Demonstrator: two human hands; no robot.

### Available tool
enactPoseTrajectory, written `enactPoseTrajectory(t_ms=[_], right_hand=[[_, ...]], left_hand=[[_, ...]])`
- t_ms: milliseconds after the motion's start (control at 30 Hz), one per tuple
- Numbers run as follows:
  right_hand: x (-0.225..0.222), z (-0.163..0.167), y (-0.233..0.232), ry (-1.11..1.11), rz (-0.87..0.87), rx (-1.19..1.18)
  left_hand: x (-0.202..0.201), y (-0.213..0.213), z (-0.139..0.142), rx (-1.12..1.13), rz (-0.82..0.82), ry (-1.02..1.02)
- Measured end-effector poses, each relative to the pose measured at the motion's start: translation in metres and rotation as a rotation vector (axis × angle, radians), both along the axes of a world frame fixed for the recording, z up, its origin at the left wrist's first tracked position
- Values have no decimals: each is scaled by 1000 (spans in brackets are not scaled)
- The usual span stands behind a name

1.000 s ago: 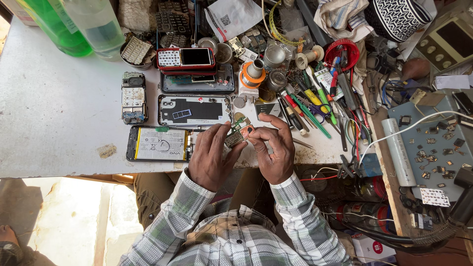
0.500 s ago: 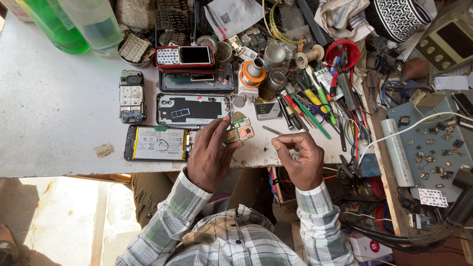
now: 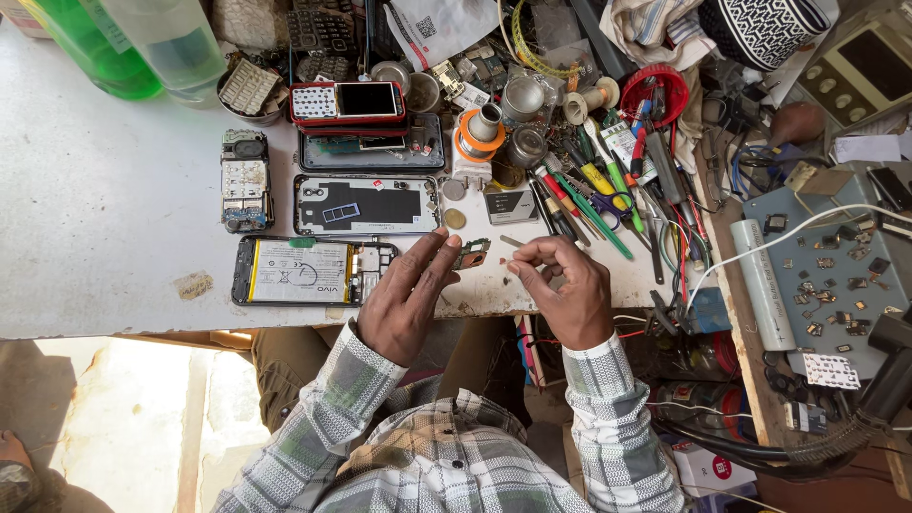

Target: The person cleans a small circuit board with a brush and a small metal container, then places the board into a disassembled smartphone chassis. The person handles the circuit board and the phone chassis throughout the clip.

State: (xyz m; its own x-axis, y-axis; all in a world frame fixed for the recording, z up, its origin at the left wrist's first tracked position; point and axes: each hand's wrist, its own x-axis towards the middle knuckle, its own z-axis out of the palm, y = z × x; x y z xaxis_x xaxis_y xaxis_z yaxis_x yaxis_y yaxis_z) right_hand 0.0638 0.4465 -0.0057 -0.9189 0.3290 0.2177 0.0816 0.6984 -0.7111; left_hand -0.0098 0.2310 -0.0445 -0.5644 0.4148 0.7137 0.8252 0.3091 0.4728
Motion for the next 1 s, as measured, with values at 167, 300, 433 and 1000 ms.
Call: enactPoseTrajectory(t_ms=[167, 300, 433, 1000], right_hand=[[-7, 8, -6, 171, 212, -269], [-14, 11, -11, 27, 202, -189], [-16, 5, -13, 144, 190, -89], [-3, -20, -1, 97, 6, -959]], left_hand=[[-1, -2, 0, 58, -44, -24], [-1, -6, -4, -41, -67, -10], [-7, 1, -13, 115, -49, 118], [7, 15, 6, 366, -161, -630]])
